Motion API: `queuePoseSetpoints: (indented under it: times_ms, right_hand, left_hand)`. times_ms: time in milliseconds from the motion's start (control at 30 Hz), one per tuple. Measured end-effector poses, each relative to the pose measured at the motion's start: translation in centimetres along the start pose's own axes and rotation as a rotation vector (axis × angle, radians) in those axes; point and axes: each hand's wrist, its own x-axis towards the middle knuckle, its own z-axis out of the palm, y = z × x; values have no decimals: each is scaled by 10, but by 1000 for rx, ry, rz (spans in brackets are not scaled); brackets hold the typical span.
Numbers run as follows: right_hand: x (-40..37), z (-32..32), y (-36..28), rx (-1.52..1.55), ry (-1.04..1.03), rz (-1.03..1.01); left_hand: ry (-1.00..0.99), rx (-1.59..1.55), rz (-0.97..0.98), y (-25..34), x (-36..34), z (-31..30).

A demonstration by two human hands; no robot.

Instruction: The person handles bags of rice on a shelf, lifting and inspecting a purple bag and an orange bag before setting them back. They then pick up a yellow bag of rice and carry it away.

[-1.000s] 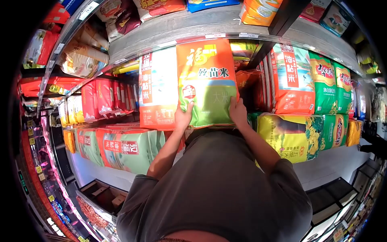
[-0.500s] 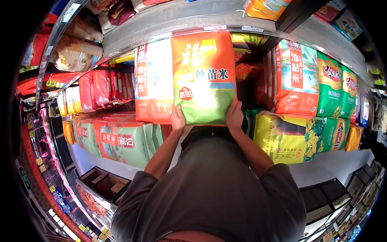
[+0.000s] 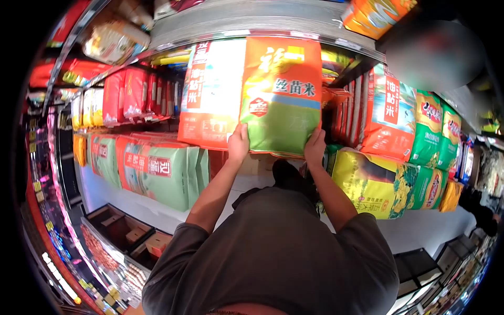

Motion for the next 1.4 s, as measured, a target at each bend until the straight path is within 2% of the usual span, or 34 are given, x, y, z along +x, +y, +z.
queuePoseSetpoints:
  times_ms: [100, 133, 167, 200, 233, 267, 300, 367, 400, 433, 467, 500, 567, 600, 633, 733, 800, 933, 967, 1067, 1100, 1167, 1200, 1267, 1300, 1367, 1400]
  right_hand:
    - [0, -1, 11, 8, 11, -43]
    - [4, 2, 28, -20, 16, -81]
    - [5, 2, 39, -49, 20, -119]
    - [3, 0, 38, -36, -7, -116]
    - [2, -3, 38, -23, -32, -115]
    - [1, -1, 51, -45, -34, -28]
    - [-10, -4, 48, -60, -4, -64]
    - [-35, -4, 51, -96, 74, -165]
    - [-45, -6, 58, -94, 69, -186]
    - [-54, -8, 67, -80, -8, -43]
    - [-68, -10, 73, -65, -85, 104]
    - [-91, -10, 73, -63, -83, 90]
    - [-142, -8, 75, -184, -239, -169]
    - [-149, 1, 112, -293, -402, -147]
    - [-153, 9, 148, -405, -566, -124]
    - [-223, 16, 109, -499, -675, -125]
    - [-249, 33, 91, -500, -786, -113]
    - [-279, 75, 53, -504, -952, -294]
    - [-283, 84, 43, -506, -964, -306]
    - [-290, 113, 9, -565, -1190, -420]
    - [-289, 132, 15, -570, -1209, -444]
    - [-284, 180, 45, -381, -1143, -563]
    - [-294, 190, 26, -381, -1160, -577]
    - [-321, 208, -33, -415, -1218, -28]
    - [-334, 224, -49, -419, -1231, -40]
    - [-365, 261, -79, -419, -1246, 112]
    - [-384, 280, -99, -456, -1333, 174]
  left_hand:
    - [-20, -168, 4, -4, -25, -15]
    - [6, -171, -5, -9, -32, -18]
    - [67, -279, 69, -18, -39, -20]
    - [129, -384, 145, -31, -49, -26]
    - [156, -388, 138, -47, -61, -35]
    - [-75, -322, 65, -64, -74, -43]
    - [-308, -257, -7, -85, -89, -46]
    - [-321, -274, 140, -129, -146, -40]
    - [-247, -397, 141, -140, -182, -44]
    - [-174, -517, 146, -152, -219, -49]
    - [-266, -578, -65, -173, -252, -53]
    - [-363, -634, -278, -198, -286, -58]
    - [-327, -797, -478, -242, -357, -74]
    - [-246, -876, -654, -266, -394, -76]
    - [-176, -852, -730, -284, -431, -86]
    - [2, -852, -960, -338, -524, -109]
    - [63, -834, -1043, -360, -561, -126]
    - [165, -872, -1038, -386, -570, -144]
    - [201, -885, -996, -382, -558, -148]
    - [287, -974, -835, -360, -512, -157]
    - [304, -1032, -778, -349, -494, -160]
    - [310, -1132, -652, -328, -459, -173]
    - [299, -1180, -582, -320, -445, -182]
    - [313, -1180, -546, -313, -426, -207]
    - [305, -1176, -507, -313, -419, -220]
    - [320, -1159, -497, -329, -418, -249]
    - [328, -1087, -493, -339, -419, -268]
